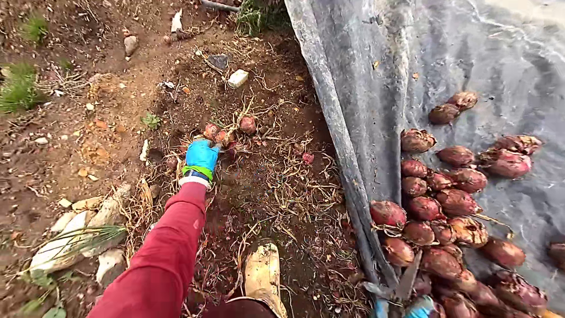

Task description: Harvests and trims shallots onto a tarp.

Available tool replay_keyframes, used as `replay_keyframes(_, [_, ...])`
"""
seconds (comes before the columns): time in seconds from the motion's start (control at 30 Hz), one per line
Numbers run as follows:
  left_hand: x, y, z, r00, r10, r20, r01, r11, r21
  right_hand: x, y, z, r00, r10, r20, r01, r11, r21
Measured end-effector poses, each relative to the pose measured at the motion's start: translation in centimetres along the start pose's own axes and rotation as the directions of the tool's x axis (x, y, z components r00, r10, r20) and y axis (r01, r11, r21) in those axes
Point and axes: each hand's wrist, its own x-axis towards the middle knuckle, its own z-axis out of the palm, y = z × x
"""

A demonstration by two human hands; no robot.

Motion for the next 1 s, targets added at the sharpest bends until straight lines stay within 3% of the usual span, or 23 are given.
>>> replay_keyframes(0.1, [4.1,-6.1,1.9,0.989,-0.146,0.007,0.146,0.989,-0.036,0.6,-3.7,7.6,0.989,0.086,0.123,-0.062,0.98,-0.188])
replay_keyframes(0.23, [1.2,-6.6,2.4,0.929,-0.369,-0.02,0.337,0.869,-0.362,2.3,-6.4,14.7,0.938,0.08,0.338,0.012,0.965,-0.264])
replay_keyframes(0.3, [-3.0,-6.6,4.7,0.893,-0.443,0.081,0.408,0.72,-0.562,2.3,-7.7,17.4,0.936,0.13,0.327,-0.018,0.946,-0.325])
replay_keyframes(0.37, [-7.7,-6.9,7.3,0.84,-0.487,0.24,0.513,0.569,-0.642,2.2,-8.5,19.3,0.936,0.208,0.283,-0.094,0.925,-0.369])
replay_keyframes(0.4, [-9.8,-7.2,8.4,0.822,-0.473,0.316,0.557,0.556,-0.617,2.2,-8.2,19.5,0.932,0.247,0.266,-0.135,0.916,-0.377])
replay_keyframes(0.47, [-12.5,-7.7,8.5,0.805,-0.359,0.472,0.577,0.66,-0.481,2.5,-6.8,18.8,0.912,0.317,0.261,-0.202,0.9,-0.387])
replay_keyframes(0.57, [-14.0,-5.4,5.9,0.814,-0.146,0.562,0.425,0.81,-0.405,3.7,-2.0,16.5,0.865,0.426,0.266,-0.35,0.891,-0.289])
replay_keyframes(0.67, [-15.4,0.3,3.4,0.782,0.206,0.589,0.103,0.888,-0.449,3.7,-0.1,15.8,0.808,0.424,0.408,-0.374,0.906,-0.2])
replay_keyframes(0.7, [-16.0,2.6,2.9,0.731,0.351,0.586,-0.04,0.878,-0.477,3.4,-0.4,15.9,0.798,0.349,0.491,-0.307,0.937,-0.167])
replay_keyframes(0.77, [-17.5,7.1,1.7,0.562,0.557,0.611,-0.331,0.829,-0.45,2.9,-1.9,16.2,0.796,0.151,0.586,-0.142,0.988,-0.063])
replay_keyframes(0.83, [-19.1,11.1,0.2,0.38,0.633,0.674,-0.556,0.739,-0.38,2.4,-3.9,15.6,0.833,-0.031,0.552,0.019,0.999,0.028])
replay_keyframes(0.9, [-20.1,13.8,-1.3,0.248,0.672,0.698,-0.687,0.63,-0.363,1.7,-5.8,14.0,0.87,-0.115,0.479,0.136,0.991,-0.01])
replay_keyframes(0.97, [-20.7,15.6,-3.1,0.182,0.673,0.717,-0.772,0.549,-0.32,0.7,-6.8,11.8,0.871,-0.105,0.481,0.155,0.986,-0.066])
replay_keyframes(1.0, [-20.7,16.4,-4.0,0.191,0.653,0.733,-0.797,0.539,-0.272,0.4,-7.1,10.7,0.864,-0.094,0.495,0.15,0.986,-0.074])
